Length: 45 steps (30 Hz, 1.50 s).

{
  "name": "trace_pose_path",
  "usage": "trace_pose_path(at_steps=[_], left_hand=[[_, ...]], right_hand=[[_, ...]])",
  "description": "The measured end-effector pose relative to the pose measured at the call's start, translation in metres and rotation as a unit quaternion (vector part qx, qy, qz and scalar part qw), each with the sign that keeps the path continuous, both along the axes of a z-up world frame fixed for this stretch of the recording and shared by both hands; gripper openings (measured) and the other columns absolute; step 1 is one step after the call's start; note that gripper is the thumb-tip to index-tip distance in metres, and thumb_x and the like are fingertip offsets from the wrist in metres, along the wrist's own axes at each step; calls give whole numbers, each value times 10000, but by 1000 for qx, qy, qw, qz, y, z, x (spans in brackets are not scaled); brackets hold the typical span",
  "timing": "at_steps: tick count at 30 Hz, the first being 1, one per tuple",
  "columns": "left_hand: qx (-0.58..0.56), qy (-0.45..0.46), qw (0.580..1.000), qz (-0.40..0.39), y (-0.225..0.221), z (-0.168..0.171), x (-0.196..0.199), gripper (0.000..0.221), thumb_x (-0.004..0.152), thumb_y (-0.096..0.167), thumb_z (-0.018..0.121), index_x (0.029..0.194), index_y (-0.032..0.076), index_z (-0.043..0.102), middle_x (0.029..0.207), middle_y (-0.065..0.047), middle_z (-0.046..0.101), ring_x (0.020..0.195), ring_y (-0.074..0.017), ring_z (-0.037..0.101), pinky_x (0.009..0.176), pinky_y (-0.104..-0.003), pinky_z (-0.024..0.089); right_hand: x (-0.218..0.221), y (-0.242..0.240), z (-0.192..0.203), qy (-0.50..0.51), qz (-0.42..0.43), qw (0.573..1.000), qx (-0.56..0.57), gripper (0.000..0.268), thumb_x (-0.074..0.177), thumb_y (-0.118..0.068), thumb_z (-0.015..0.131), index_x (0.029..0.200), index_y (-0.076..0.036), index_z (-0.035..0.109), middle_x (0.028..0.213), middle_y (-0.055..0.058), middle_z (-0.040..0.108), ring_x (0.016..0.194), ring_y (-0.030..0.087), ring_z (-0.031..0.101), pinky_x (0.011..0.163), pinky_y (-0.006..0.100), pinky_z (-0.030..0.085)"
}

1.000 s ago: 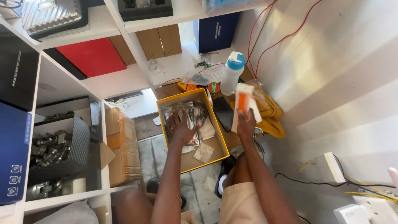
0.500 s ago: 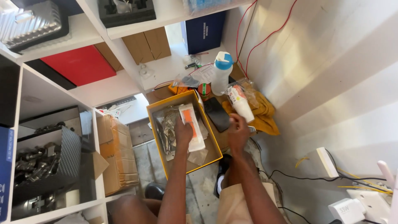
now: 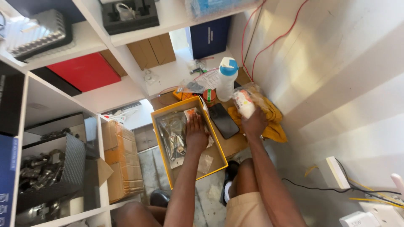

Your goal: Sorting and organizing various automotive parts, electronic tools, and supplies from shelves into a storage box.

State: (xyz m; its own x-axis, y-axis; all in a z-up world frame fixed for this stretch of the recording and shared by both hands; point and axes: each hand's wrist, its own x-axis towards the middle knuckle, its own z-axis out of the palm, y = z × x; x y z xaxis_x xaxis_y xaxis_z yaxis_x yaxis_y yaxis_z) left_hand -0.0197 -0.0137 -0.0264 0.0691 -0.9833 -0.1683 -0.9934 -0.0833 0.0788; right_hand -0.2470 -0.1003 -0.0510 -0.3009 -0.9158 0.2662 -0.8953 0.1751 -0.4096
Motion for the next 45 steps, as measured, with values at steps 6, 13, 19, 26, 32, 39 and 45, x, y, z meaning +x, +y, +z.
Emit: trace_pose_path(at_steps=[6, 13, 19, 26, 32, 39, 45], left_hand=[[-286, 378, 880, 36, 16, -38, 53, 678, 1064, 424, 458, 1566, -25, 377, 1530, -339, 429, 1450, -495, 360, 1234, -549, 251], [-84, 646, 740, 168, 100, 58, 70, 742, 938, 590, 691, 1495, 128, 528, 1385, -197, 617, 1303, -365, 603, 1022, -483, 536], [-129, 731, 670, 18, 116, 134, 57, 1229, 697, 326, 965, 1654, 125, 220, 1404, -208, 539, 1286, -298, 558, 987, -463, 559], [-123, 489, 863, 23, 135, 132, 84, 660, 686, 393, 908, 1265, 219, 644, 1256, -79, 570, 1155, -379, 629, 874, -488, 604], [1, 291, 956, 32, 154, 115, 101, 328, 872, 352, 747, 1131, 212, 602, 1144, -63, 625, 1044, -433, 684, 886, -575, 573], [98, 178, 974, -102, 126, 45, 79, 647, 857, 213, 772, 1455, 193, 526, 1309, -133, 663, 1211, -437, 637, 967, -597, 528], [206, 137, 966, -77, 117, 62, 59, 752, 782, 267, 778, 1480, 182, 511, 1420, -102, 625, 1299, -387, 601, 1011, -599, 535]], right_hand=[[-3, 52, 61, -389, 47, 919, 38, 929, 813, -309, 795, 1607, -123, 351, 1529, 211, 456, 1418, 447, 427, 1125, 664, 372], [-12, 76, 62, -808, 208, 532, 142, 597, 869, -314, 655, 1407, -61, 594, 1191, 192, 722, 1022, 331, 739, 818, 496, 636], [10, 105, 127, -359, 420, 803, 224, 807, 691, -400, 933, 1401, -125, 665, 1422, 154, 650, 1379, 325, 540, 1144, 474, 409], [48, 116, 114, -280, 510, 796, 165, 760, 641, -250, 973, 1332, -99, 696, 1268, 157, 725, 1252, 375, 635, 1081, 478, 468], [97, 146, 90, -128, 570, 774, 242, 737, 695, -118, 822, 1389, -141, 577, 1303, 195, 675, 1252, 451, 598, 1096, 553, 469], [122, 131, 42, 151, 549, 760, 313, 682, 725, -165, 740, 1380, -283, 592, 1215, 66, 722, 1176, 338, 682, 1006, 493, 558], [94, 145, 158, -164, 553, 800, 167, 272, 850, -94, 749, 1116, -36, 740, 1007, 273, 758, 998, 514, 690, 851, 613, 561]])
